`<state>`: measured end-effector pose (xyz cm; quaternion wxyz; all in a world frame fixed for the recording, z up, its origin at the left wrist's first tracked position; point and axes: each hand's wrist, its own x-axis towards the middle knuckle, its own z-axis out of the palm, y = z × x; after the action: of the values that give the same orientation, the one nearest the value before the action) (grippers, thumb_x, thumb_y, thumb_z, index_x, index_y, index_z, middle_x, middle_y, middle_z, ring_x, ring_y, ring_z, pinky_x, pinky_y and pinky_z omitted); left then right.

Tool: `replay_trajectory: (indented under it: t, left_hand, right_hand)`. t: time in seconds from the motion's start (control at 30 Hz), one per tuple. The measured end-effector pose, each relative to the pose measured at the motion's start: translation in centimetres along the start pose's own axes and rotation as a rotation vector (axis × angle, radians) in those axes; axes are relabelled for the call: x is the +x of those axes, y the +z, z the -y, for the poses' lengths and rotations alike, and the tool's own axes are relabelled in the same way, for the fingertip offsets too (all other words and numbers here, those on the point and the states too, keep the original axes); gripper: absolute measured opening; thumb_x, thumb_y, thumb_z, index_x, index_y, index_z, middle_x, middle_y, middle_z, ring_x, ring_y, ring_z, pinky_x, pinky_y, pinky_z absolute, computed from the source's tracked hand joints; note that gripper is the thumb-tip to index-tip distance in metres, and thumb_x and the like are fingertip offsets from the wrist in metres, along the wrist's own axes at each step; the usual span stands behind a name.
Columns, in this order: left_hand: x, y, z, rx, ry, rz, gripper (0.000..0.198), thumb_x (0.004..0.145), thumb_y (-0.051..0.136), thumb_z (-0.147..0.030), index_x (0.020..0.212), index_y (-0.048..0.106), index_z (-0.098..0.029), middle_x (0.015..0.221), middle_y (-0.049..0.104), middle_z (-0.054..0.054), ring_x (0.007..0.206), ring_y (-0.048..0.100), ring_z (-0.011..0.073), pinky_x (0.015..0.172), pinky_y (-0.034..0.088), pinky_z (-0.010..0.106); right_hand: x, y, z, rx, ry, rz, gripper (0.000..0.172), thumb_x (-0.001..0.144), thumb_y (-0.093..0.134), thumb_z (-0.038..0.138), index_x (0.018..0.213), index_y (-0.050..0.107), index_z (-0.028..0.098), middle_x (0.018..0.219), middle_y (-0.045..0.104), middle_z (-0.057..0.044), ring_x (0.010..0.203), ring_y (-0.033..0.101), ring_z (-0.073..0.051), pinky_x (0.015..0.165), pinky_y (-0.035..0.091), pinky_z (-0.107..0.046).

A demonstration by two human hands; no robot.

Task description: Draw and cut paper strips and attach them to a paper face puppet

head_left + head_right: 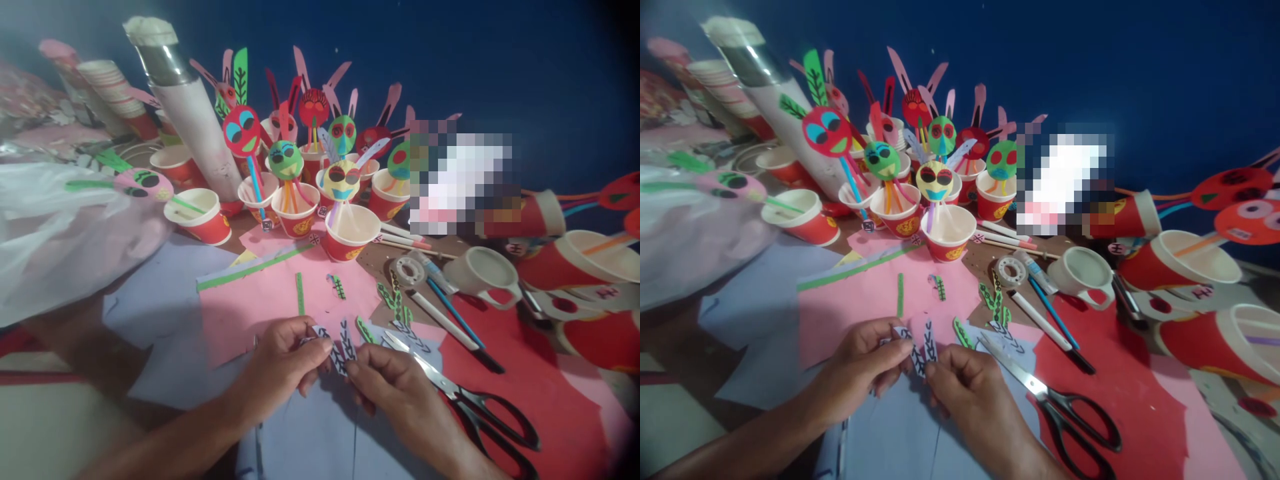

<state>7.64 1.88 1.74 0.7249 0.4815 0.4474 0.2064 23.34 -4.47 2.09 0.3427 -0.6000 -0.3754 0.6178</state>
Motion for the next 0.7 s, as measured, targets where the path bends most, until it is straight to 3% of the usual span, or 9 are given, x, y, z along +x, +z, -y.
replay_trajectory:
  t: [0.47,0.7]
  left_hand:
    - [0.01,-0.28,0.05,-0.051,-0.013,-0.018,0.021,0.079,0.055,-0.030,0.065,0.050,-0.015,0.057,0.056,-0.001,0.036,0.038,0.0021,0.037,0.024,0.016]
    - [0.08,-0.41,0.01,-0.016,0.004,-0.036,0.010,0.079,0.055,-0.026,0.077,0.053,-0.016,0.055,0.056,-0.003,0.036,0.039,0.0031,0.038,0.026,0.016]
  right_hand:
    - [-0.01,-0.77,-0.32,-0.084,-0.020,0.018,0.036,0.083,0.049,0.039,0.054,0.042,0.019,0.049,0.041,0.005,0.048,0.034,-0.009,0.048,0.026,-0.023]
    - [-0.13,-0.93,0.06,-0.076,-0.009,0.047,0.036,0.082,0.051,0.040,0.054,0.040,0.020,0.049,0.040,0.006,0.047,0.033,-0.008,0.048,0.026,-0.022]
